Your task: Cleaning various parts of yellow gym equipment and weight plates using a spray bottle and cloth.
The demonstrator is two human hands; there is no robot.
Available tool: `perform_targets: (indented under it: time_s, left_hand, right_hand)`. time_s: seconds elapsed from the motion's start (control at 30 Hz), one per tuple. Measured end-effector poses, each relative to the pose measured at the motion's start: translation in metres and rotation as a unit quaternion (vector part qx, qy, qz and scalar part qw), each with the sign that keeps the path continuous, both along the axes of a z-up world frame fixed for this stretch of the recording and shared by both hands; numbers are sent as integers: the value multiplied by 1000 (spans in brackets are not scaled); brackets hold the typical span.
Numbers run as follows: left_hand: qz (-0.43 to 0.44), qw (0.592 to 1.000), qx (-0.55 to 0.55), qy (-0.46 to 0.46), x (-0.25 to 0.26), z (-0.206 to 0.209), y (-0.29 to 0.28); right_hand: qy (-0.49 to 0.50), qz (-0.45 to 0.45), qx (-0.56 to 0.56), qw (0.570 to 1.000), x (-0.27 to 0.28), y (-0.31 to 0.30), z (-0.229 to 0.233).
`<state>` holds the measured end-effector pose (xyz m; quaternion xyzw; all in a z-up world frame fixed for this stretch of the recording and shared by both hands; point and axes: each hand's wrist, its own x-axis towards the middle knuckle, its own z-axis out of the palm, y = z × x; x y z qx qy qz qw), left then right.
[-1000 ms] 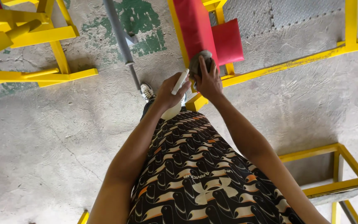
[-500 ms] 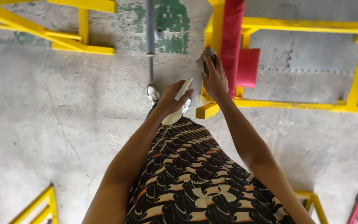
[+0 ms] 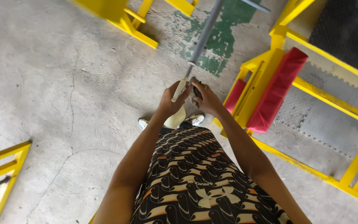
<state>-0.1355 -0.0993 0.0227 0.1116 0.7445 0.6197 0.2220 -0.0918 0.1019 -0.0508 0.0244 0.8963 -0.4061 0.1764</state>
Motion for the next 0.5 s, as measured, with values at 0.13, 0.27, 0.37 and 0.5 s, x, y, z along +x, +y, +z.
perform_targets:
  time_s: [0.13, 0.27, 0.37, 0.5]
  left_hand:
    - [47, 998, 32, 32, -2, -3, -65]
    - [92, 996, 14, 8, -11, -10, -131]
    - [125, 991, 41, -1, -14, -15, -182]
    - [151, 987, 44, -11, -20, -13, -241]
  right_hand:
    - [-23, 38, 15, 999, -12, -59, 2]
    - [-42, 40, 17, 998, -31, -124, 14]
    - [-9, 50, 5, 999, -45, -168, 10]
    - [6, 44, -3, 999, -67, -221, 36]
